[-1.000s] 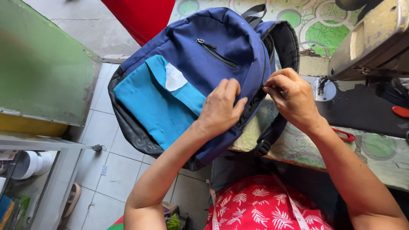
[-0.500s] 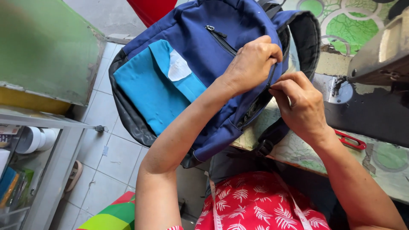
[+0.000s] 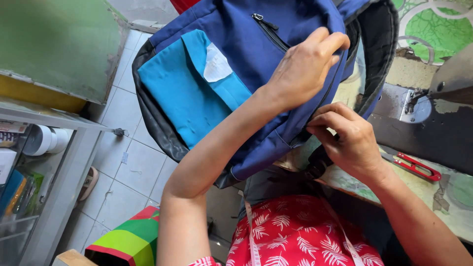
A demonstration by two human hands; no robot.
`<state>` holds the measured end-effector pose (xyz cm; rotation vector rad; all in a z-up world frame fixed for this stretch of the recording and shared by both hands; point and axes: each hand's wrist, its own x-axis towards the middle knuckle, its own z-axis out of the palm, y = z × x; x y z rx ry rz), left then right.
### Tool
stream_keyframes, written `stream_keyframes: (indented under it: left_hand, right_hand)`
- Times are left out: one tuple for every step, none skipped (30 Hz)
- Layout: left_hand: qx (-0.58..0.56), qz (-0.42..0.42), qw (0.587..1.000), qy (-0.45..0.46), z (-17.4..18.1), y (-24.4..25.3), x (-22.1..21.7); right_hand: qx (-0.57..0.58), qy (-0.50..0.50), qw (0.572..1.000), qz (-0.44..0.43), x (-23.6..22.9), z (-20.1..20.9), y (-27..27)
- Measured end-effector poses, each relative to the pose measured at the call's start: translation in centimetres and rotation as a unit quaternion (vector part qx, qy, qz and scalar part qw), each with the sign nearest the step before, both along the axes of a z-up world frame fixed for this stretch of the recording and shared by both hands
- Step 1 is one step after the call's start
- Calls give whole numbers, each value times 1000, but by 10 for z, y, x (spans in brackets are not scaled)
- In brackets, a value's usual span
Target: The person uses a sewing machine to stitch pieces of a blue and black backpack together, manipulating the fabric and using small shears to trim excess thread. They fold and align the fabric under the needle, operate the machine, and subsequently unzip and zip various compartments to check the construction.
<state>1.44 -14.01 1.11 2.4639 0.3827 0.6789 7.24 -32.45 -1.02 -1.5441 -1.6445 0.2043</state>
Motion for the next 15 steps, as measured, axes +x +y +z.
stream_keyframes:
  left_hand:
    - [-1, 2, 1000, 0, 7, -10, -16]
    - [19, 12, 1000, -3, 14, -20, -33]
    - [40, 23, 999, -5, 21, -31, -49]
    - [39, 23, 999, -2, 25, -44, -67]
    - [49, 16, 999, 2, 30, -56, -85]
    - [59, 7, 998, 7, 36, -69, -103]
    - [59, 6, 998, 10, 31, -78, -115]
    - [89, 9, 996, 23, 26, -89, -127]
    - [120, 13, 992, 36, 21, -99, -139]
    - [118, 11, 992, 38, 13, -104, -142]
    - [202, 56, 978, 3, 6, -109, -145]
    - [285, 101, 953, -32, -2, -115, -148]
    - [284, 101, 953, -31, -7, -116, -150]
    - [295, 99, 950, -36, -12, -117, -152]
    - [306, 97, 946, -42, -16, -119, -155]
  right_hand:
    - [-1, 0, 1000, 2, 1, 0, 0]
    - [-14, 9, 1000, -5, 2, -1, 0]
    - [-27, 18, 999, -12, 2, -2, 0]
    - [-28, 20, 999, -12, 3, -3, 1]
    - [-29, 13, 999, -13, 3, -4, 1]
    - [-29, 6, 999, -15, 3, -6, 1]
    - [-30, 9, 999, -16, 3, -5, 2]
    - [-25, 11, 1000, -8, 3, -5, 2]
    - [-21, 13, 1000, 0, 3, -5, 2]
    - [-22, 15, 1000, -2, 2, -3, 1]
    - [-28, 22, 999, -4, 1, -1, 1]
    - [-33, 27, 999, -4, 0, 2, 1]
    - [-34, 29, 999, -4, -1, 4, 0]
    - [-39, 46, 998, -4, -3, 6, -1]
    - [-44, 64, 997, -5, -5, 9, -1]
